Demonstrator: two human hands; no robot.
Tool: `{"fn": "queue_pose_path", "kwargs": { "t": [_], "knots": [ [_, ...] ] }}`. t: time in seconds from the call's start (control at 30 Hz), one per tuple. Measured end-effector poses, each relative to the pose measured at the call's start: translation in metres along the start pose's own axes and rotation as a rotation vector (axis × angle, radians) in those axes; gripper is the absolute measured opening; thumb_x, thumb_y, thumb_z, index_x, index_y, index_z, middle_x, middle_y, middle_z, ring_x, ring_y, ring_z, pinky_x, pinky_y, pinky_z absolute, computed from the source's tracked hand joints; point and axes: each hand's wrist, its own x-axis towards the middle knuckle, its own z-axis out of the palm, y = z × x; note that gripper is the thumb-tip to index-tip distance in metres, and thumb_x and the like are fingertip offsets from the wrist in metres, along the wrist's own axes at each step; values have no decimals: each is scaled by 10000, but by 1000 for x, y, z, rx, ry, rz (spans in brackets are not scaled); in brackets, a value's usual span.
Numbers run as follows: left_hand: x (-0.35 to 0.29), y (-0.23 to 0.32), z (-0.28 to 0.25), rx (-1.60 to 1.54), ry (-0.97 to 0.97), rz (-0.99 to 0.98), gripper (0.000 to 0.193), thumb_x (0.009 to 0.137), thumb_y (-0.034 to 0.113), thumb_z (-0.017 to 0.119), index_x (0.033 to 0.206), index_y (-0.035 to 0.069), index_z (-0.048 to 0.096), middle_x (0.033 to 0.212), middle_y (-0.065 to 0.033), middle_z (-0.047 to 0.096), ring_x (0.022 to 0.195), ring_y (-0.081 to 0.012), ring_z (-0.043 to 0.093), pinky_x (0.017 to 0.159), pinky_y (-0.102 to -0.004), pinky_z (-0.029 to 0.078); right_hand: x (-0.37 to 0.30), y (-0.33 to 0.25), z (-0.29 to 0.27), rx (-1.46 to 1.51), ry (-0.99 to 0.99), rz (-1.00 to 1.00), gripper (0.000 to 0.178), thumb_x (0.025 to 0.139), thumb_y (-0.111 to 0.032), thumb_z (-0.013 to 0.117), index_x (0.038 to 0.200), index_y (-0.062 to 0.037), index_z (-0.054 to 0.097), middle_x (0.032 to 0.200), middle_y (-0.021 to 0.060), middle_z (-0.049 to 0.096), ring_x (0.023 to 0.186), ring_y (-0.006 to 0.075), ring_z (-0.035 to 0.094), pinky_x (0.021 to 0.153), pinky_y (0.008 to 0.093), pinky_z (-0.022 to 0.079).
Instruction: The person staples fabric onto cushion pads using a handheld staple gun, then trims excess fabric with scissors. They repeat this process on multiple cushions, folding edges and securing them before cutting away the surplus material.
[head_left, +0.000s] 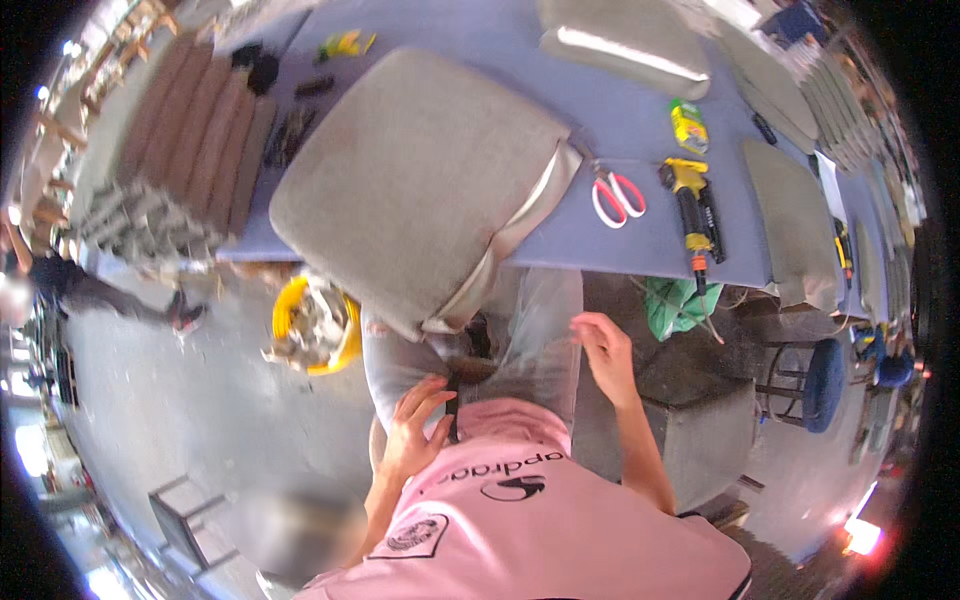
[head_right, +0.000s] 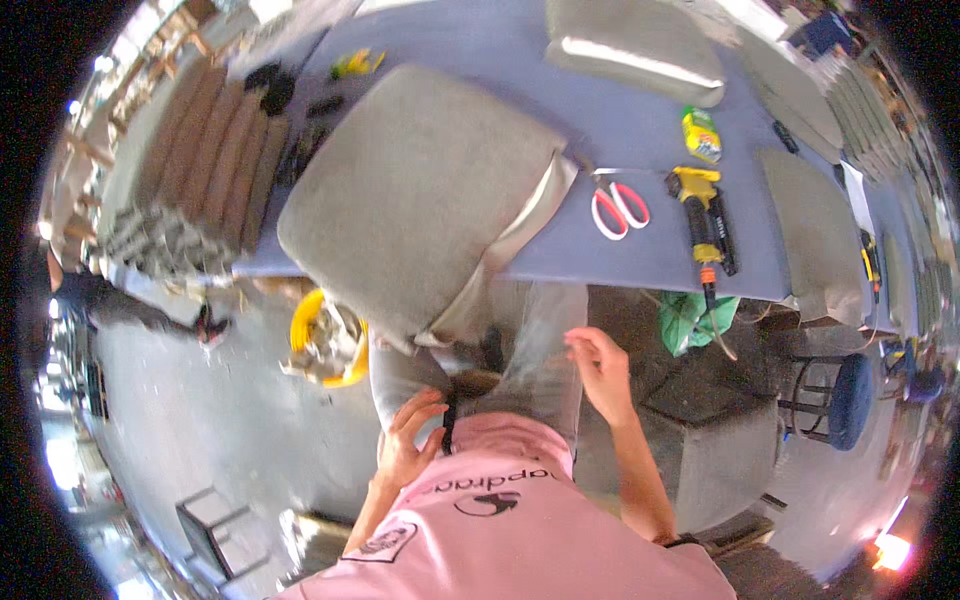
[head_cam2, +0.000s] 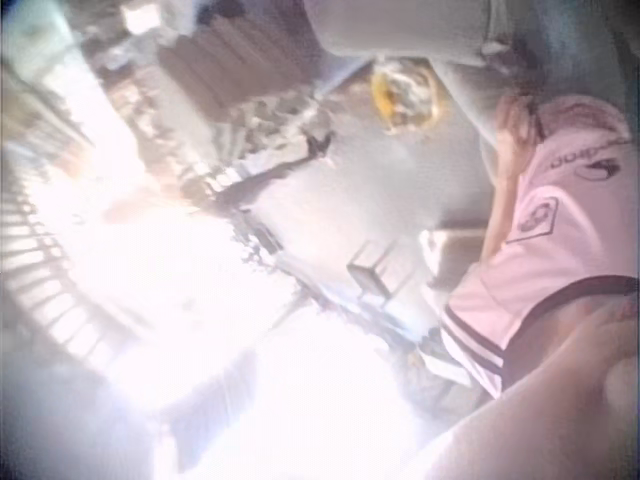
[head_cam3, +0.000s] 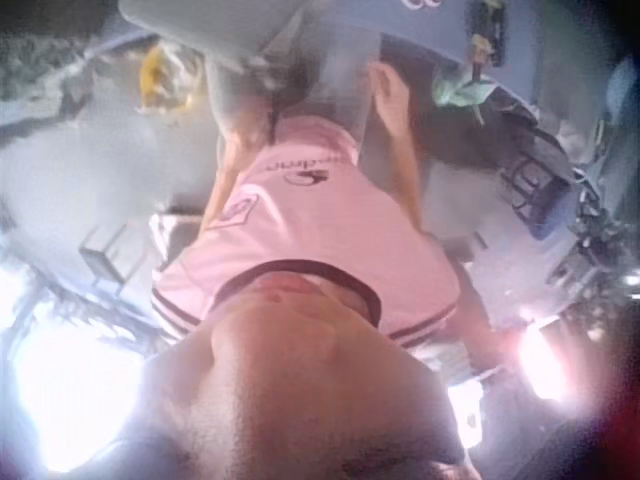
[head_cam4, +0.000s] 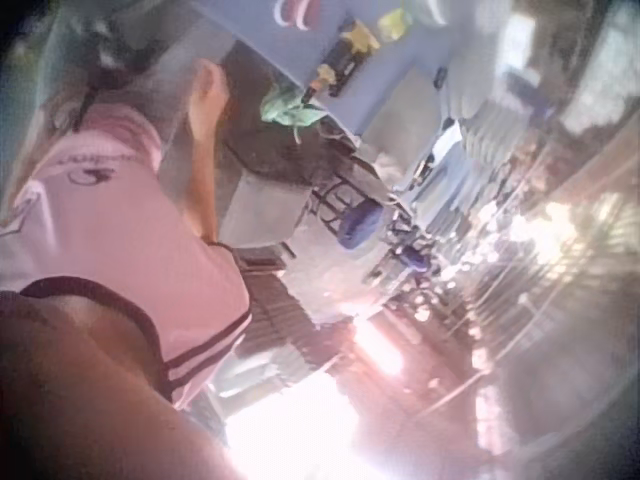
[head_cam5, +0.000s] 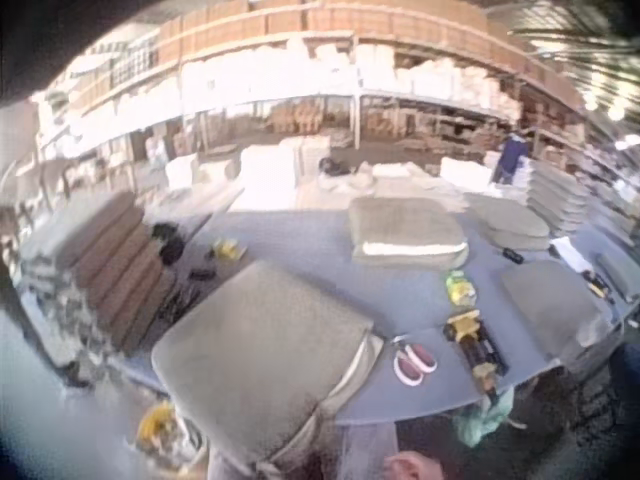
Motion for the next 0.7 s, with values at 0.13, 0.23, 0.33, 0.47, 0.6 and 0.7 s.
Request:
{"fn": "queue_pose_path", "kwargs": {
  "t": [0.13, 0.23, 0.33, 0.47, 0.6, 0.7],
  "knots": [
    [-1, -12, -16, -137, 96, -53, 295, 935, -18, 687, 1210, 40, 775, 1276, -181, 783, 1236, -373, 732, 1094, -474, 541, -3, 9, 69, 165, -246, 98, 277, 1169, -242, 605, 1255, -6, 722, 1120, 77, 783, 924, 139, 749, 798, 295, 601],
    [55, -8, -41, -54, 260, 84, 209, 940, 35, 697, 1133, 58, 775, 1291, -170, 771, 1262, -408, 707, 1113, -499, 523, 29, -21, 110, 311, -286, 301, 319, 1140, -339, 663, 1181, -26, 709, 1024, 45, 728, 808, 122, 700, 711, 276, 536],
    [131, 9, -62, 156, 266, 299, 199, 947, 176, 761, 1123, 82, 769, 1425, -188, 704, 1437, -443, 585, 1211, -584, 425, 75, -38, 124, 525, -188, 489, 361, 1108, -404, 704, 1013, -55, 686, 836, -9, 670, 655, 79, 599, 557, 267, 396],
    [194, 10, -48, 262, 111, 455, 401, 899, 343, 837, 1193, 88, 744, 1562, -192, 619, 1553, -460, 472, 1301, -638, 304, 111, -38, 131, 378, -239, 279, 358, 1084, -360, 729, 893, -73, 637, 752, -46, 574, 599, 59, 476, 532, 286, 328],
    [194, 21, -16, 635, 10, 365, 619, 805, 485, 895, 1248, 98, 701, 1670, -205, 493, 1573, -515, 397, 1291, -699, 280, 110, -59, 131, 329, -207, 276, 359, 1099, -302, 707, 834, -77, 621, 720, -66, 534, 610, 50, 434, 537, 284, 319],
    [203, 15, 19, 901, 117, 324, 492, 850, 364, 833, 1235, 69, 749, 1550, -215, 564, 1498, -510, 483, 1222, -684, 368, 107, -59, 135, 363, -203, 274, 342, 1114, -286, 691, 855, -69, 638, 730, -55, 549, 625, 49, 447, 539, 285, 326]
  ]
}}
